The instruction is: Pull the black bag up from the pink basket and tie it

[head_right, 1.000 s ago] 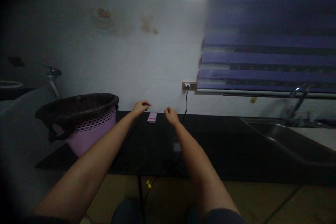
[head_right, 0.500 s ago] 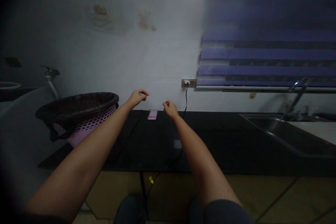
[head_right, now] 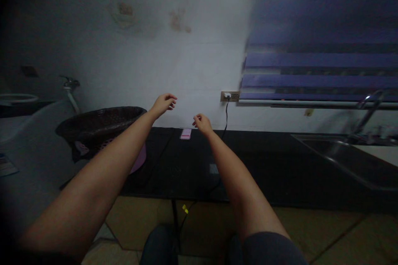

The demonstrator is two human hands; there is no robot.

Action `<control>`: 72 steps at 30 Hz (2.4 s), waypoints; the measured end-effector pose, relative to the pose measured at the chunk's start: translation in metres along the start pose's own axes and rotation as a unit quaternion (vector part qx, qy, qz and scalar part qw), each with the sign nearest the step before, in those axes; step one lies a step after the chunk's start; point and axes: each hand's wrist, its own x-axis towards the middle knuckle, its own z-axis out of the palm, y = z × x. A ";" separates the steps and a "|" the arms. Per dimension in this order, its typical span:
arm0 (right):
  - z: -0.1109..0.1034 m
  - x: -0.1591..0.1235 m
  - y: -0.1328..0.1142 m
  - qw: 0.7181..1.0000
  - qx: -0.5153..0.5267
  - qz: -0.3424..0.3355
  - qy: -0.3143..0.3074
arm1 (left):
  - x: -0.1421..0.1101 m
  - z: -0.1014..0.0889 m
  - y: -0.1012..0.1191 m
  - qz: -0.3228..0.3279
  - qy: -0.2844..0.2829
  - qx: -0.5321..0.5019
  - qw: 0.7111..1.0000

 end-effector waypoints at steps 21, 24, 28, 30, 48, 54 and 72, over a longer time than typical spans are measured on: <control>0.037 0.003 -0.038 0.998 0.042 -0.004 -0.042 | 0.005 -0.057 0.022 0.034 0.048 0.038 0.998; 0.044 0.003 -0.044 0.998 0.050 -0.006 -0.046 | 0.004 -0.066 0.025 0.032 0.059 0.040 0.997; 0.056 0.002 -0.051 0.997 0.062 -0.008 -0.055 | 0.002 -0.079 0.029 0.032 0.072 0.040 0.996; 0.061 0.002 -0.055 0.996 0.068 -0.008 -0.058 | 0.001 -0.086 0.030 0.029 0.072 0.040 0.996; 0.107 0.001 -0.075 0.990 0.112 0.000 -0.091 | -0.003 -0.128 0.032 0.017 0.096 0.053 0.994; 0.119 -0.002 -0.082 0.987 0.121 0.006 -0.102 | -0.006 -0.139 0.031 0.017 0.108 0.067 0.992; 0.152 -0.001 -0.091 0.978 0.155 0.019 -0.141 | -0.009 -0.171 0.018 0.011 0.131 0.071 0.989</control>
